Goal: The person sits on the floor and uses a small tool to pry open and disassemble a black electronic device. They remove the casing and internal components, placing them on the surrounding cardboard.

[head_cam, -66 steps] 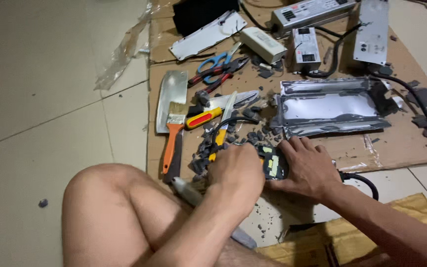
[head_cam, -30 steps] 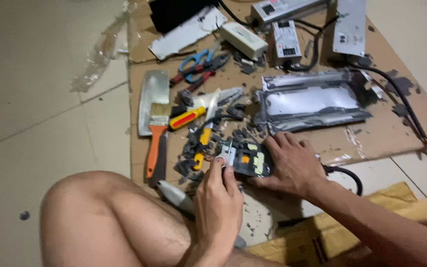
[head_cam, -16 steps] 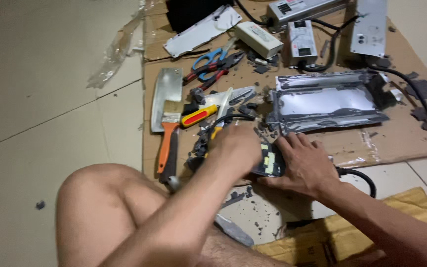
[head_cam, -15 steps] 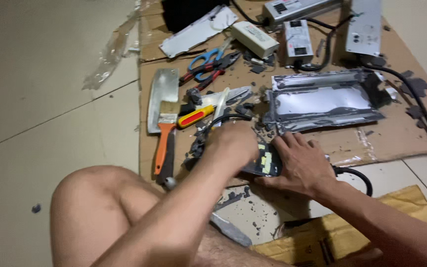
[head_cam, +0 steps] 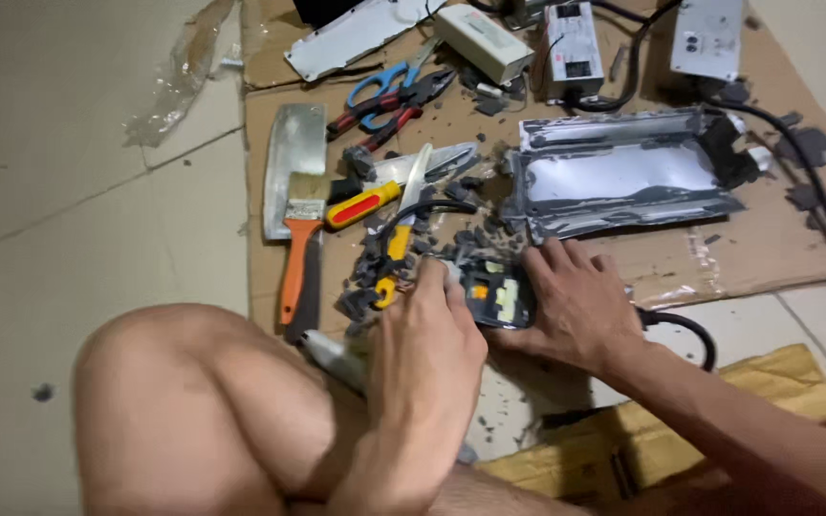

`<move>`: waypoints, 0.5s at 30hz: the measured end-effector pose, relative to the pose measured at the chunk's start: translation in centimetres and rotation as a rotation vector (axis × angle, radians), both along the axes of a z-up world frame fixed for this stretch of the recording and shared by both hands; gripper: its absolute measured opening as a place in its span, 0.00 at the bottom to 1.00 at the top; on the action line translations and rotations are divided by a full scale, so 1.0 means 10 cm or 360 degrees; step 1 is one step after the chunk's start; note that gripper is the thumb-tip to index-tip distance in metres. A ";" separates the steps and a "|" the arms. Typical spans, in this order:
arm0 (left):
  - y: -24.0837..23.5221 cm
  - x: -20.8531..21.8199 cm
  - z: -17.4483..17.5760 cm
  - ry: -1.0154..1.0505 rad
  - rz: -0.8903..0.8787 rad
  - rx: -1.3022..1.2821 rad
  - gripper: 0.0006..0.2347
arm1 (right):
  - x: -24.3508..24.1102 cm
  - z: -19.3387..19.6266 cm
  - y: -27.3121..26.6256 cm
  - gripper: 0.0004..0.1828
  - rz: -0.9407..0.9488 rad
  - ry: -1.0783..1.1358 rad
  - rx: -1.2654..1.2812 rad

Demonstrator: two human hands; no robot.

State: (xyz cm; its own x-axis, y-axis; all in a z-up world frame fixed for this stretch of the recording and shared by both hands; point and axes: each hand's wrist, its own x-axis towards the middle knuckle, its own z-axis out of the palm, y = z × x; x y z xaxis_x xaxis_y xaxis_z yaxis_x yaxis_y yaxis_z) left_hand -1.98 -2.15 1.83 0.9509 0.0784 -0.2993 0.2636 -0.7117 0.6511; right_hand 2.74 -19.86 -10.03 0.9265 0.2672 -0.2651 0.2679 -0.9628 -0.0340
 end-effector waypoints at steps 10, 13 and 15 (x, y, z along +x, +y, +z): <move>0.22 0.52 -0.13 0.0349 -0.0540 0.0347 0.17 | -0.04 0.19 0.09 0.52 -0.0089 0.0031 -0.0010; 0.27 0.62 0.14 0.0368 -0.0656 0.0427 0.15 | -0.01 0.29 0.15 0.59 -0.0117 0.0056 0.0098; 0.24 0.65 0.26 0.0504 -0.0490 0.0324 0.21 | 0.03 0.32 0.13 0.44 -0.0207 0.0203 0.0077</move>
State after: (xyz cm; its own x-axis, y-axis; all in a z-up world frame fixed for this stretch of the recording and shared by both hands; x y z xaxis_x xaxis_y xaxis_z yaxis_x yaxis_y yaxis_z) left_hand 4.49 0.23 4.46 0.8038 -0.1052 -0.5856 0.1834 -0.8925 0.4121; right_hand 3.04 -18.54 -6.88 0.9139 0.1626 -0.3721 0.1317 -0.9855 -0.1071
